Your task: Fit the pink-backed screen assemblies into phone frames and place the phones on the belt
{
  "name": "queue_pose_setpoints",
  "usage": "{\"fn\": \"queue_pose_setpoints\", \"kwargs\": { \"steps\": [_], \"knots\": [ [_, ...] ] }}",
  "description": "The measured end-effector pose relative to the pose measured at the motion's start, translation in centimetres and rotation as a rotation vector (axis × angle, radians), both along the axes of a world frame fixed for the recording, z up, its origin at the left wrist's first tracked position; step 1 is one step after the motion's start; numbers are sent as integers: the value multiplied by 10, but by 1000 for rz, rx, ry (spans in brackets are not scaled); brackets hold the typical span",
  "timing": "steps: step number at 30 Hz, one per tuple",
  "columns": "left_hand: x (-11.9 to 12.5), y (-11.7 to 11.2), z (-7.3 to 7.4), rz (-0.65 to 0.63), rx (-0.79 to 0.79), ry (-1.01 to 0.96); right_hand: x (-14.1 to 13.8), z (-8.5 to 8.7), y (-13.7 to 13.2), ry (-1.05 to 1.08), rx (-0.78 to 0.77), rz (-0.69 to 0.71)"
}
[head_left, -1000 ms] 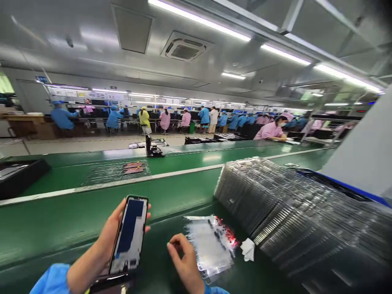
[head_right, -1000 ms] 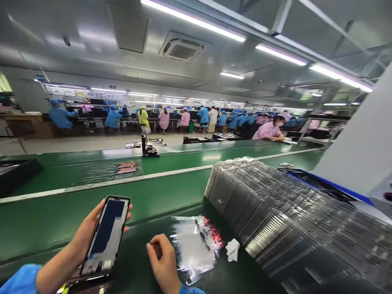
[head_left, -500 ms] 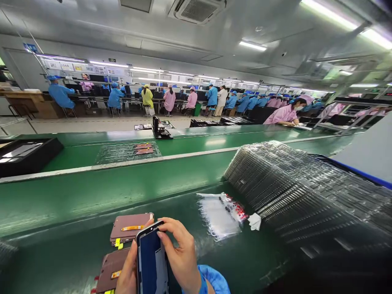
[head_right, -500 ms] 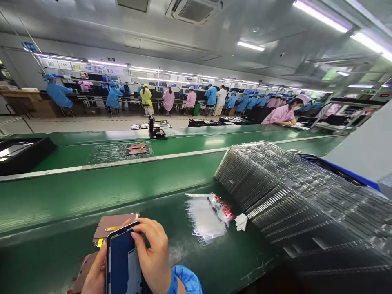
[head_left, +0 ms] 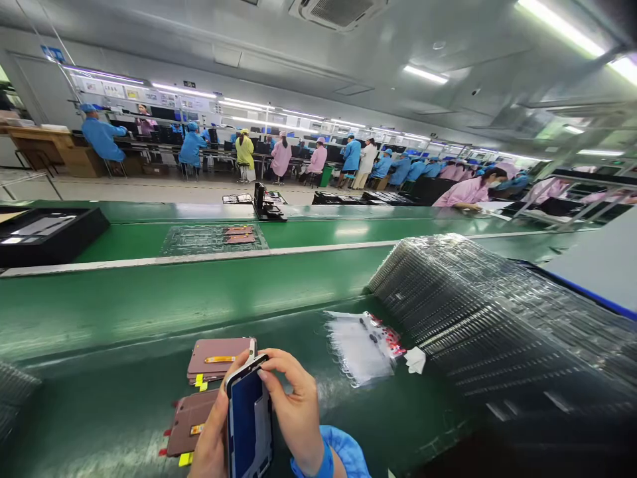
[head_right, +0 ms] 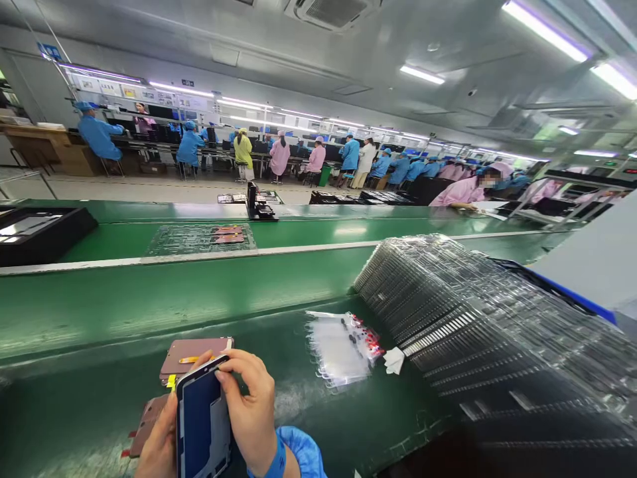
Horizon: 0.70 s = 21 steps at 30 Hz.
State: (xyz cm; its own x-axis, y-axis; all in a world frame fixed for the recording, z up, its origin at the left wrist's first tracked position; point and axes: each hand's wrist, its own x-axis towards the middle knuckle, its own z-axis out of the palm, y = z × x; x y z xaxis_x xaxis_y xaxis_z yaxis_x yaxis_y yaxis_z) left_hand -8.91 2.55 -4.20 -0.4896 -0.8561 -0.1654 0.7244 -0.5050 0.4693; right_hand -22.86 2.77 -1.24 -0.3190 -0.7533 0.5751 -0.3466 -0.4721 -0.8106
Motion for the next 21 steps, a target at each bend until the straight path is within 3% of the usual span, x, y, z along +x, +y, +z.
{"fn": "queue_pose_setpoints", "kwargs": {
  "steps": [5,13,21],
  "knots": [
    [-2,1,0,-11,8,3,0,3,0,-42,26,39],
    [-11,4,30,32,-20,-1,2,-3,3,-56,2,18],
    [-11,7,29,53,15,-7,4,-2,5,-14,-33,-25]
  ]
}}
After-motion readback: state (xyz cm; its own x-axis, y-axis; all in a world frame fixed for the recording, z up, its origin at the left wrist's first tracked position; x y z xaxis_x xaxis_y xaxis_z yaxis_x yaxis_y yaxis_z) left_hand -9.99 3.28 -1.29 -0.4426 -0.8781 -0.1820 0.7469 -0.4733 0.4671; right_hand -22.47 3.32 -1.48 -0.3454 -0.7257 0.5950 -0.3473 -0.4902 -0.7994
